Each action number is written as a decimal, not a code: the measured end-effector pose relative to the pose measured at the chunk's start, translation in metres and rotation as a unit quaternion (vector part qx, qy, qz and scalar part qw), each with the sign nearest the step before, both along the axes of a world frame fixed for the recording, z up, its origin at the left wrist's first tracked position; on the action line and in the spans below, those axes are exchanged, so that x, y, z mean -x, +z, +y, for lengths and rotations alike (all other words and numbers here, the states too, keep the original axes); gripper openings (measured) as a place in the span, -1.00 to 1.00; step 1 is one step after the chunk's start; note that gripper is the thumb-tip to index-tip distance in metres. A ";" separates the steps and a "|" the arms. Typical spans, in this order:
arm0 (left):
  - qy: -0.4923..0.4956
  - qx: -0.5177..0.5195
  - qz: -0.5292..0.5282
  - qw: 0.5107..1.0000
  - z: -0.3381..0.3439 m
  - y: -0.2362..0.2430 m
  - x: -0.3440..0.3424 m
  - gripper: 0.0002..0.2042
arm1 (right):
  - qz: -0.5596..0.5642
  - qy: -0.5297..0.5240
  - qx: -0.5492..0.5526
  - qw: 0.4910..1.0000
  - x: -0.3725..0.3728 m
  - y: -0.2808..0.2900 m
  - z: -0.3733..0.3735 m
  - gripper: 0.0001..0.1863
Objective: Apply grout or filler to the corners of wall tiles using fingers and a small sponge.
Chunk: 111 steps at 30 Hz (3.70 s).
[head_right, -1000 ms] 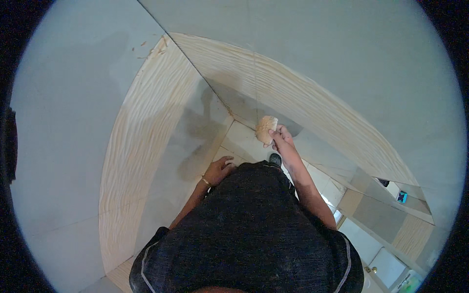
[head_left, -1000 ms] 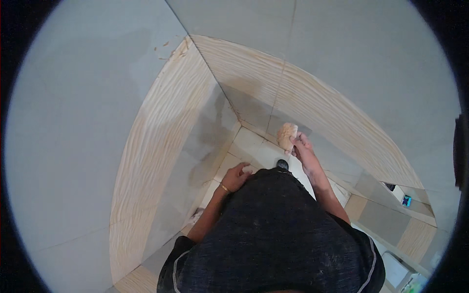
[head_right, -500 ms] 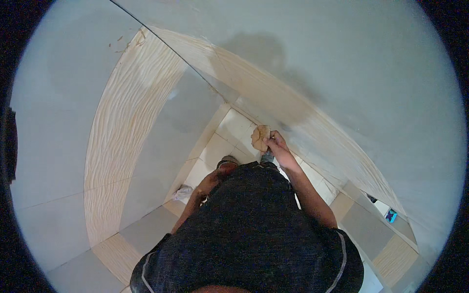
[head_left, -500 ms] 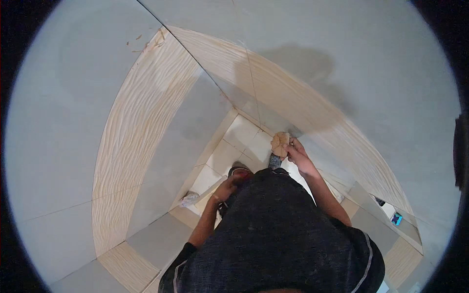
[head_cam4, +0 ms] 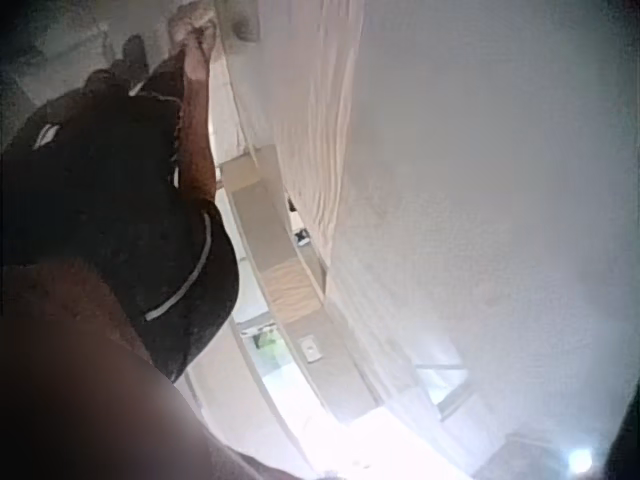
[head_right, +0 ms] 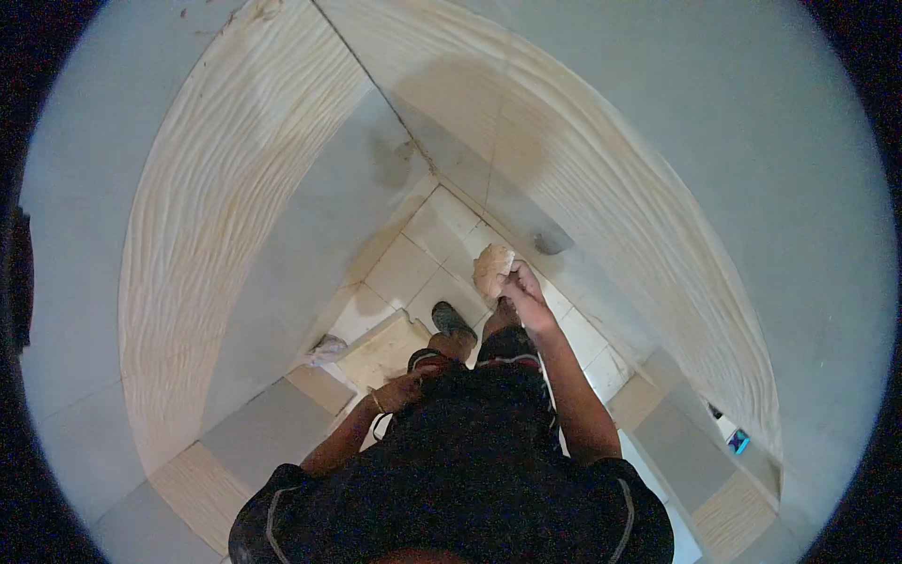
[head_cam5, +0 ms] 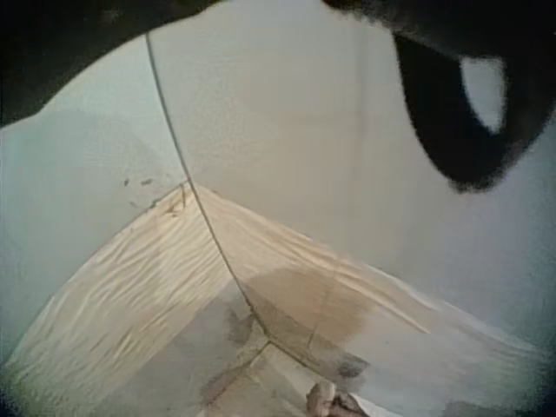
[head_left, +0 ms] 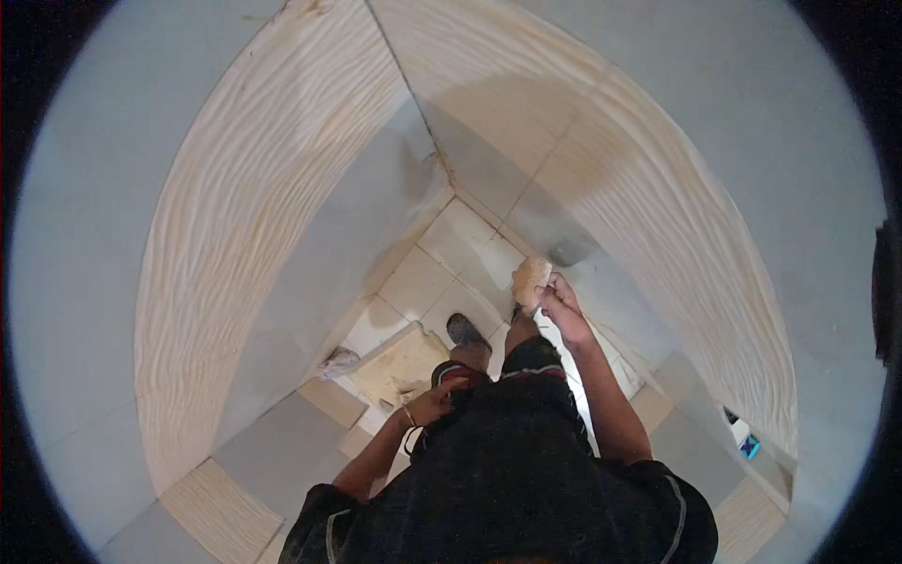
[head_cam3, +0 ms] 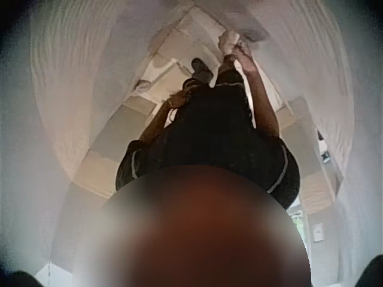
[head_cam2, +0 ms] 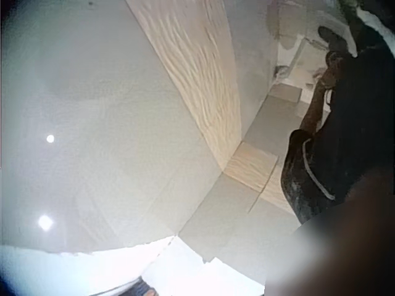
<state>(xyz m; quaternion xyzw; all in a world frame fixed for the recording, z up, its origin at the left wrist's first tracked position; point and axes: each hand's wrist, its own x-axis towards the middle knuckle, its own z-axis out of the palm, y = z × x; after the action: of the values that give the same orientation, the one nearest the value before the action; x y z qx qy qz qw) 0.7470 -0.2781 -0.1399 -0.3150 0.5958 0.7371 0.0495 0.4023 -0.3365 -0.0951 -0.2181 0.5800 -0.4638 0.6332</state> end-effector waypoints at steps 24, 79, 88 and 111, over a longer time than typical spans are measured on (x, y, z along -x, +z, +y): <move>0.571 0.325 0.081 0.749 -0.241 -0.234 0.170 -0.56 | -0.012 0.065 -0.016 0.998 -0.013 -0.279 -0.155 -0.83; 0.808 -0.013 0.210 0.550 -0.364 -0.750 0.255 -0.44 | 0.232 0.058 0.231 0.943 0.020 -0.410 -0.128 -0.57; 0.815 0.056 -0.009 0.577 -0.394 -0.728 0.263 -0.29 | 0.303 0.054 0.235 0.922 0.021 -0.415 -0.129 -0.43; 0.781 0.003 -0.110 0.614 -0.399 -0.693 0.274 -0.41 | 0.344 0.033 0.210 0.914 0.017 -0.421 -0.135 -0.51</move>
<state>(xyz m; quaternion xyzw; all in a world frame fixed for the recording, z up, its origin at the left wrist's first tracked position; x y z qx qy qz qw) 0.4731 -0.6776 -0.8326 -0.7401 0.1164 0.4552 -0.4811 0.3855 -0.4712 -0.5158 -0.5115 0.6436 -0.4498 0.3491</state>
